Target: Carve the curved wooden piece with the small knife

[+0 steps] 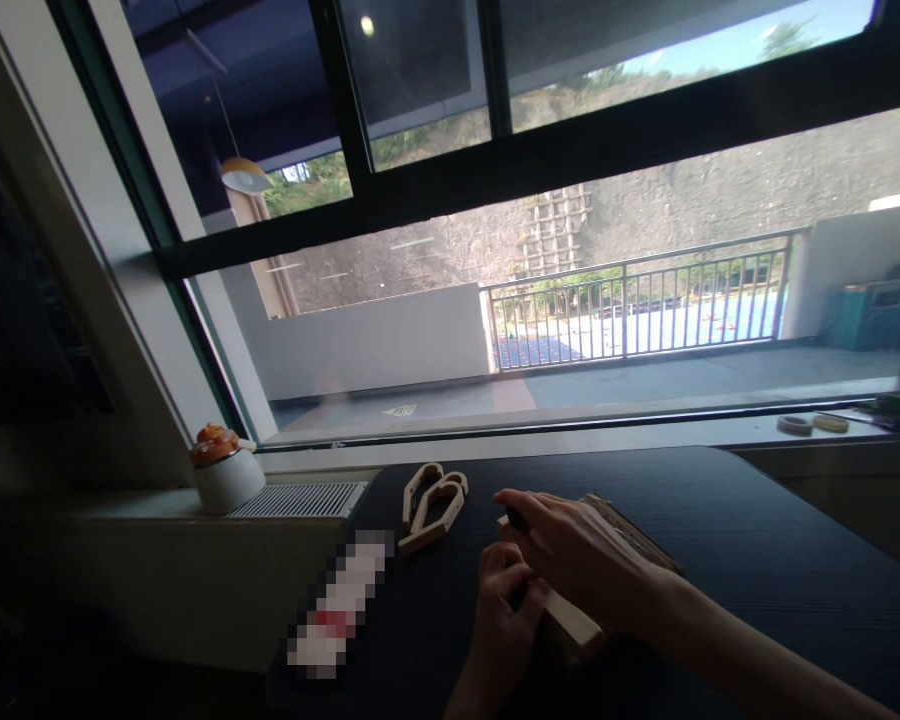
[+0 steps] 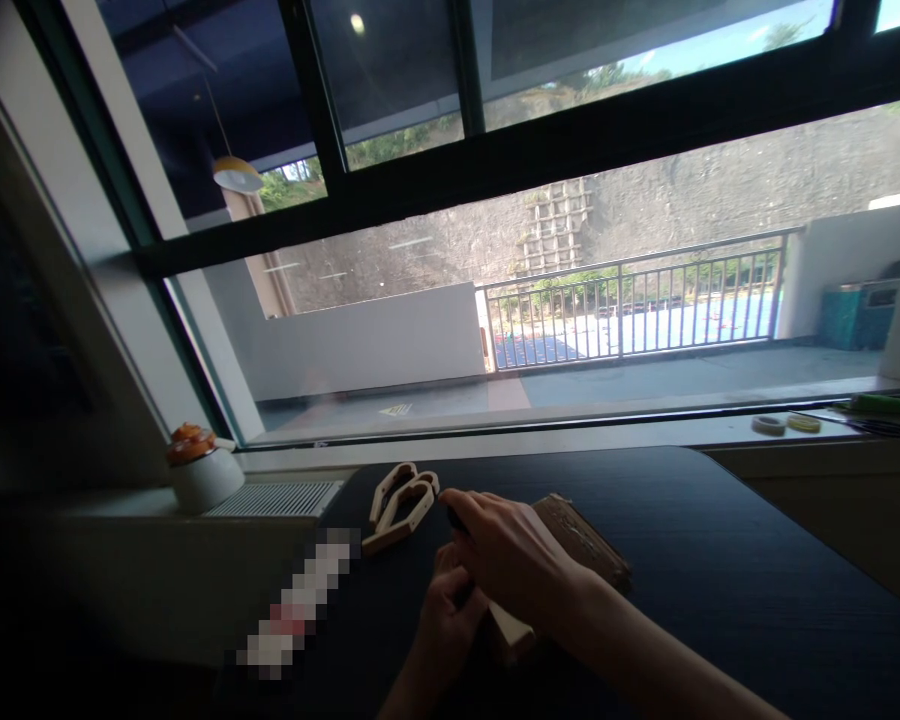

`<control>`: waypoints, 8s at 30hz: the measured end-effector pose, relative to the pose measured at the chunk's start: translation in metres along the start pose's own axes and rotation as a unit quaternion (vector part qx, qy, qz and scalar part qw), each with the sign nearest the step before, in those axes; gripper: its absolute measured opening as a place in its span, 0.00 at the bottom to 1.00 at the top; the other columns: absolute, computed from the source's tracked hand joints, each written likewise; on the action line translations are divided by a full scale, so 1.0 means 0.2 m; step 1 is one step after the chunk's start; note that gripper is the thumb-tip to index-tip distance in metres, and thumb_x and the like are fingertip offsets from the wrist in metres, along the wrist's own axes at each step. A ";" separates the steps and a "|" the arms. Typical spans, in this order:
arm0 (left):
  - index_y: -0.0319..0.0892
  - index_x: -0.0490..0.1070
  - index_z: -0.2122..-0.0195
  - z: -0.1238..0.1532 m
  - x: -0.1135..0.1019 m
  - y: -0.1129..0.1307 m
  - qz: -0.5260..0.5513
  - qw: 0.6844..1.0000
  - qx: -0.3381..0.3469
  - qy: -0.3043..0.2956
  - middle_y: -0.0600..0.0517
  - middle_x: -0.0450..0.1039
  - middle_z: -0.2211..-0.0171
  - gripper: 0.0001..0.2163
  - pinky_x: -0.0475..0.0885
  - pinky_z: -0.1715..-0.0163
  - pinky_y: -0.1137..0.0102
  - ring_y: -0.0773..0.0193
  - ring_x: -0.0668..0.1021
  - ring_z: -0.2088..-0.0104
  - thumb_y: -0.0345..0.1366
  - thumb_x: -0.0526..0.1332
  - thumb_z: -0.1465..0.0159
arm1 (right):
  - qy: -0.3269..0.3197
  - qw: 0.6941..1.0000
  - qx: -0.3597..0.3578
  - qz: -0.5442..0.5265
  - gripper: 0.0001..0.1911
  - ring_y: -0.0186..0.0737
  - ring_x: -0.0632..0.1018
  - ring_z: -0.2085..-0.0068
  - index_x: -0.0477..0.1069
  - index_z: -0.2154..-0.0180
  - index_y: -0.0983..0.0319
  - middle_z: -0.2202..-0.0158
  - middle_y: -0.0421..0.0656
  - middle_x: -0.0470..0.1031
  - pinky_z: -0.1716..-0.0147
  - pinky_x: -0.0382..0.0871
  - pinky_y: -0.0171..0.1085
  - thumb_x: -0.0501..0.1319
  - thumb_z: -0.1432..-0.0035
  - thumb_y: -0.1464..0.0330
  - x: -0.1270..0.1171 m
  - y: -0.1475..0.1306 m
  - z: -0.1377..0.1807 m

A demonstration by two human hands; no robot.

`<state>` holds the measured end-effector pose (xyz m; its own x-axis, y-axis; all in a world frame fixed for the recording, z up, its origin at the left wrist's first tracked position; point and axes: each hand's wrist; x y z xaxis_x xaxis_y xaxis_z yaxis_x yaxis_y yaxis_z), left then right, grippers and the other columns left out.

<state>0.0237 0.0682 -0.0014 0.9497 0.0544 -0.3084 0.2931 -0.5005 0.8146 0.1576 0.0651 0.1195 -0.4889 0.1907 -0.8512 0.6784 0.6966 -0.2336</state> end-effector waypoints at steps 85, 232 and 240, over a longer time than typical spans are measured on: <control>0.41 0.75 0.70 0.00 0.02 -0.02 -0.010 0.999 0.028 0.035 0.47 0.69 0.65 0.07 0.69 0.56 0.64 0.58 0.71 0.59 0.37 0.60 0.40 | 0.008 0.995 0.043 0.084 0.09 0.33 0.73 0.72 0.69 0.67 0.61 0.71 0.40 0.73 0.75 0.55 0.32 0.54 0.38 0.64 -0.04 0.08 -0.03; 0.41 0.76 0.69 0.01 0.01 -0.04 0.005 1.000 0.014 0.020 0.47 0.67 0.63 0.06 0.67 0.53 0.64 0.57 0.70 0.56 0.34 0.59 0.40 | -0.100 0.981 0.016 0.166 0.16 0.37 0.73 0.77 0.66 0.69 0.62 0.77 0.42 0.73 0.79 0.46 0.33 0.52 0.38 0.58 -0.13 0.01 -0.09; 0.41 0.76 0.70 0.01 0.01 -0.04 0.004 1.000 0.005 0.025 0.47 0.67 0.63 0.06 0.67 0.53 0.64 0.58 0.70 0.57 0.34 0.59 0.41 | -0.110 0.986 -0.003 0.121 0.07 0.34 0.72 0.76 0.67 0.66 0.61 0.75 0.40 0.73 0.79 0.48 0.32 0.54 0.41 0.65 -0.18 0.01 -0.07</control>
<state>0.0233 0.0711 -0.0093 0.9565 0.0933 -0.2765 0.2845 -0.5091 0.8123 0.1686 0.0693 0.1571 -0.1809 0.1973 -0.9635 0.7567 0.6537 -0.0082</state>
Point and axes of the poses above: each hand's wrist, its own z-axis away from the middle knuckle, its own x-axis out of the palm, y = z × x
